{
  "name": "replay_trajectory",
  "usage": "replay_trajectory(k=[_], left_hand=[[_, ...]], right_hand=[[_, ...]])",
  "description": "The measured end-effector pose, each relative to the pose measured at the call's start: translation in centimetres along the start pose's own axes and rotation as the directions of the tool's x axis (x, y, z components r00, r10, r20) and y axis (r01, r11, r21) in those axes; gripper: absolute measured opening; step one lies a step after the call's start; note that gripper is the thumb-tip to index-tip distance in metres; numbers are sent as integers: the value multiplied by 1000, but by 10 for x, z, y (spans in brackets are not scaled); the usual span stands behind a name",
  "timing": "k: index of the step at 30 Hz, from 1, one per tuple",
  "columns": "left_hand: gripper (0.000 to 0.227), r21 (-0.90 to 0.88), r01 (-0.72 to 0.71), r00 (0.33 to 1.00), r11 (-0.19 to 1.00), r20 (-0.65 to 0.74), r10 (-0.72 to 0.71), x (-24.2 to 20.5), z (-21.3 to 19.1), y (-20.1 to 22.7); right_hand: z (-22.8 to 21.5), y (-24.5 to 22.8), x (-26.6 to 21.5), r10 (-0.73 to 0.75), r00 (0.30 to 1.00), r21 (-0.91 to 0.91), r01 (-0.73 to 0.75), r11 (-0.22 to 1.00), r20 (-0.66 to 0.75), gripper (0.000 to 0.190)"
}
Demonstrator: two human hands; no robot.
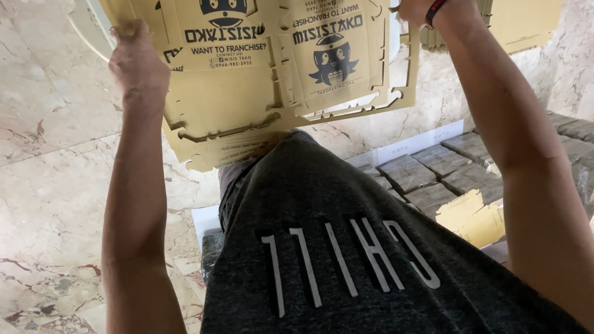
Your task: The person assembles flat-packed cardboard boxes by folding the flaps and interlocking the tabs. They handle multiple boxes, folding them into shape and stacking them on a white surface.
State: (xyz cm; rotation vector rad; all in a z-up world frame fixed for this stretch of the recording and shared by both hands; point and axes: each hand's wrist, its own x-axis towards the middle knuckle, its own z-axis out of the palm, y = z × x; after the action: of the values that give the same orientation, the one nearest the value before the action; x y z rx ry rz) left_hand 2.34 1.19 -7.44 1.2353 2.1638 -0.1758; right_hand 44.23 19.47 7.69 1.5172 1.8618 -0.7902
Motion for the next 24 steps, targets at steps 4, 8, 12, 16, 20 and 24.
replay_trajectory(k=[4,8,12,16,20,24], left_hand=[[62,1,-13,1000,1000,-11,13,1,0,-2],[52,19,-56,995,998,-76,58,4,8,-8],[49,-15,-34,998,999,-53,33,-2,1,-3],[60,11,-17,999,1000,-37,17,-6,-2,-2],[49,-58,-12,1000,998,5,12,-15,-18,3],[58,-67,-17,999,998,43,20,-18,-28,4]], right_hand=[[-13,-9,-10,59,997,-45,-56,997,56,37],[17,-1,4,42,999,99,-43,994,17,39],[87,44,54,-157,955,88,185,979,-253,17],[112,55,56,-231,874,69,287,956,-426,44],[111,50,50,-161,912,307,287,907,-378,59],[107,49,48,-124,947,286,212,935,-296,58]])
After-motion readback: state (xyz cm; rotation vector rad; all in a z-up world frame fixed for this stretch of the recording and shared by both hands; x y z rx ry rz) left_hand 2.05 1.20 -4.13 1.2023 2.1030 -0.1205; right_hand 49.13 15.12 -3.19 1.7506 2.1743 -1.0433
